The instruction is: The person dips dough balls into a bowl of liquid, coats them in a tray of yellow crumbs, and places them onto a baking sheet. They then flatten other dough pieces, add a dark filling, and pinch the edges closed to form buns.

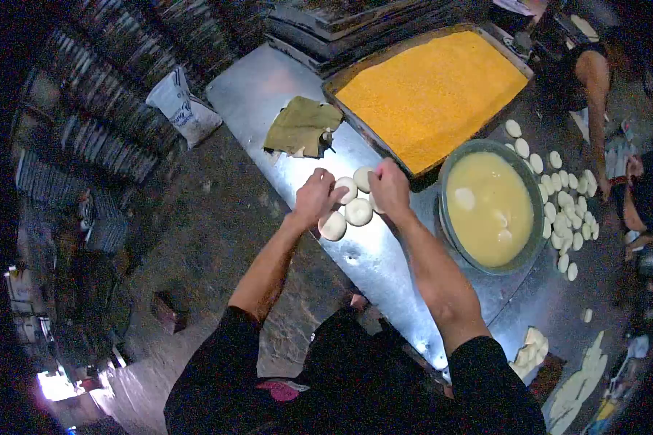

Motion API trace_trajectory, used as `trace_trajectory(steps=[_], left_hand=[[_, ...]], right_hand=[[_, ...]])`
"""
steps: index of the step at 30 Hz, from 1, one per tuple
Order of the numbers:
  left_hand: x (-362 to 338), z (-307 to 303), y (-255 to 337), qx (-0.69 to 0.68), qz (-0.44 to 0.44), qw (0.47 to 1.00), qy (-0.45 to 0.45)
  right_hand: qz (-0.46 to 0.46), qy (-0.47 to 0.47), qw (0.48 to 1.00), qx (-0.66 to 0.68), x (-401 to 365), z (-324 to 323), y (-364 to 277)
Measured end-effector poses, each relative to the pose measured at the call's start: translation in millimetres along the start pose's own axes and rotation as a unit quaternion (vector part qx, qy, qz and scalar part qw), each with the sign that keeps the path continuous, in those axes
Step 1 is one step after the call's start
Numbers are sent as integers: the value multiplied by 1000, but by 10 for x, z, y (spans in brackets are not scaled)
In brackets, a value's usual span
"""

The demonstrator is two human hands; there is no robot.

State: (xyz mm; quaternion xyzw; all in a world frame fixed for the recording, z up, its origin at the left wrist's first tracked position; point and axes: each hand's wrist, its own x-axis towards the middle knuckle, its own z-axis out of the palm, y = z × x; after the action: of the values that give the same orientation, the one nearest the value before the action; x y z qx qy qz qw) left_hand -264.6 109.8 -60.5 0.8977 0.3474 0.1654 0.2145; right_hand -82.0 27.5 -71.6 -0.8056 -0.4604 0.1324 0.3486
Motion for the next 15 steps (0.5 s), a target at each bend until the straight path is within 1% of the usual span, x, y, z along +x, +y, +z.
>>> trace_trajectory(steps=[1,2,3,4,5,6,7,8,9,10,11,12,13,14,15], left_hand=[[43,15,-47,-47,-20,998,-33],[87,41,-143,-77,3,996,-45],[115,36,-200,-78,-3,996,-45],[139,18,-246,-140,-34,987,-69],[121,4,-281,-201,-64,973,-94],[73,-27,-293,-216,-83,970,-67],[28,-70,-312,-214,-85,971,-66],[-26,-130,-342,-341,-135,930,1],[-89,-196,-372,-459,-180,867,66],[-145,-511,-195,-525,-242,814,53],[-212,-484,-368,-543,-240,805,3],[-259,-573,-364,-530,-241,810,-77],[-301,-642,-335,-513,-239,809,-157],[-367,-528,-404,-452,-209,843,-206],[-381,-539,-352,-410,-172,854,-272]], right_hand=[[1,-6,1000,-3,-66,-136,-130],[43,0,998,48,-159,-316,-252],[83,8,991,100,-218,-498,-416],[116,-42,988,89,-249,-588,-481],[116,-47,988,91,-248,-532,-439],[92,-40,995,8,-233,-454,-393],[66,-29,995,-74,-200,-386,-353],[100,-45,991,-74,-172,-283,-330],[101,-45,991,-70,-148,-207,-279],[50,-48,996,-62,-138,-134,-233],[-1,-52,997,-56,-130,-84,-176],[67,-98,992,43,-85,-165,-223],[69,-97,992,43,-99,-215,-195],[77,-92,989,87,-132,-278,-127],[83,-85,984,131,-159,-357,-137]])
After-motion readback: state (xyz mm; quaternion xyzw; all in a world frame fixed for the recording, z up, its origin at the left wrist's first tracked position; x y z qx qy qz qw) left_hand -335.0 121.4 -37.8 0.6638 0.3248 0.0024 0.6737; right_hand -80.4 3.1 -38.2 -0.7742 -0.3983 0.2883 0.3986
